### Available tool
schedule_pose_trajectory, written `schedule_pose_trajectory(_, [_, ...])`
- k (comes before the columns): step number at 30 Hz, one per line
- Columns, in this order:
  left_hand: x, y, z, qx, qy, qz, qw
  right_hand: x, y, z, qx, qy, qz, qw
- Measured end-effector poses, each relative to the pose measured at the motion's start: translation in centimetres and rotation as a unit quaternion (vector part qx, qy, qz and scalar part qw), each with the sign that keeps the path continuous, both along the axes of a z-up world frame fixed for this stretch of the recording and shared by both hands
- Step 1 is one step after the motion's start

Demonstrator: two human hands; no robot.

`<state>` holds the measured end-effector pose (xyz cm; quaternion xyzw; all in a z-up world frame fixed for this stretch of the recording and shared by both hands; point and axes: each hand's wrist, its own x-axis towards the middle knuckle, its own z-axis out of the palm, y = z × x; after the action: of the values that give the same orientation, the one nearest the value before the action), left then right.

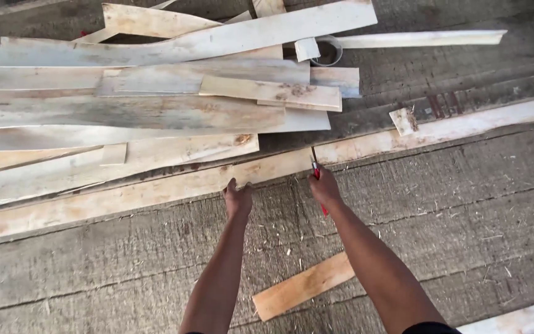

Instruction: The person is cutting and trimming thin strips of wood veneer using a utility knife on a wooden workbench.

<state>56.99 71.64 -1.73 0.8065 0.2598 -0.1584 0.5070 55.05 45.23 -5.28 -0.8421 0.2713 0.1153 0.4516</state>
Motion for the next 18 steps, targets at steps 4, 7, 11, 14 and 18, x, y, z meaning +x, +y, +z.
schedule_pose_trajectory(4, [1.3,-0.4,-1.9,0.029,-0.002,0.008,1.000,0.8,1.6,5.1,-0.002,0.050,-0.003,0.999])
schedule_pose_trajectory(7, [1.5,-0.9,-3.9,-0.007,-0.013,0.025,1.000,0.8,1.3,3.5,0.050,0.023,-0.012,0.998])
schedule_pose_trajectory(11, [1.5,-1.8,-4.3,-0.021,-0.039,0.060,0.997,1.1,1.7,3.1,0.059,0.018,-0.048,0.997])
schedule_pose_trajectory(14, [1.9,-2.0,-4.6,-0.018,-0.040,0.073,0.996,1.5,0.8,0.2,0.090,0.002,-0.088,0.992])
schedule_pose_trajectory(18, [2.4,-1.3,-7.5,0.006,-0.036,0.073,0.997,1.8,-0.5,-2.2,0.240,-0.035,-0.206,0.948])
